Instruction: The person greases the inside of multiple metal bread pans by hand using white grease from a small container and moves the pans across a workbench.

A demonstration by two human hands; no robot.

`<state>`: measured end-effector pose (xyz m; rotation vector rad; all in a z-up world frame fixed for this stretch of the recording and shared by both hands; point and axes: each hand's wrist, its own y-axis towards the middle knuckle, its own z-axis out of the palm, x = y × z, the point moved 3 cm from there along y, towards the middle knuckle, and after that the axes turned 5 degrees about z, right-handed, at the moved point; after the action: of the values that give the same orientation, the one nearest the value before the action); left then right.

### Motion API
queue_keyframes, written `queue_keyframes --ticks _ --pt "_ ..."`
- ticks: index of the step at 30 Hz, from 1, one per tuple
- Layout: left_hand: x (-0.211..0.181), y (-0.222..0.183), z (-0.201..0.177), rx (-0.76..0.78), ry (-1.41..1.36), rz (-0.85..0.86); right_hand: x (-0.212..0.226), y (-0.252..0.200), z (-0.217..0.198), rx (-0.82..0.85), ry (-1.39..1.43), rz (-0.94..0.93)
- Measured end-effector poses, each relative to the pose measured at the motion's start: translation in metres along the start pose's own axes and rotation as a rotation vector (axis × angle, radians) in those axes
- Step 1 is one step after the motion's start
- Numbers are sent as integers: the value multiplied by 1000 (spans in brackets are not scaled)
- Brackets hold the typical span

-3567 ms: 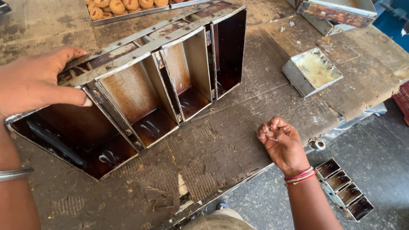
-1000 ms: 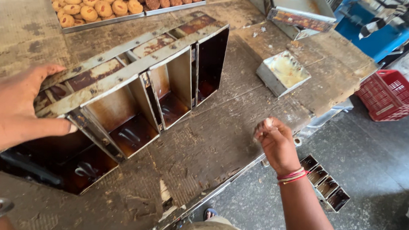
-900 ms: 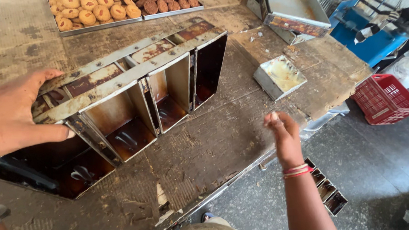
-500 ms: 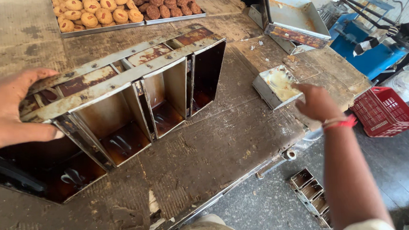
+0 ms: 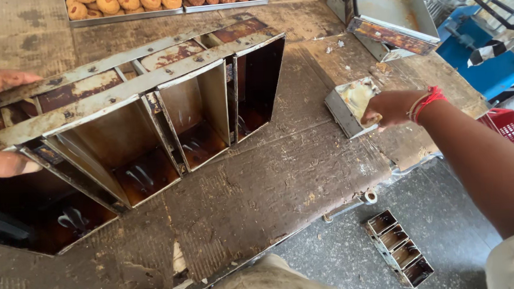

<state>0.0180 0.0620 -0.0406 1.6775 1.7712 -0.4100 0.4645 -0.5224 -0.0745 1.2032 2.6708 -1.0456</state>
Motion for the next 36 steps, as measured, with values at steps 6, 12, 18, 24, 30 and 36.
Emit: queue_keyframes --ticks 6,12,18,24,30,36 --pt "-7 16 6 11 -59 62 -1 -12 -32 -106 79 -32" --pt "-62 15 -3 160 330 -211 38 -75 -43 -188 741 -549" --pt "-114 11 -21 106 297 181 204 -113 -31 -271 970 -876" --pt "-114 19 -27 119 238 41 357 -139 -74 -571 963 -1026" --pt "-118 7 -21 78 346 -18 428 -140 -111 -977 723 -869" --pt "-108 14 -21 74 298 69 471 -83 -142 -1344 388 -542"
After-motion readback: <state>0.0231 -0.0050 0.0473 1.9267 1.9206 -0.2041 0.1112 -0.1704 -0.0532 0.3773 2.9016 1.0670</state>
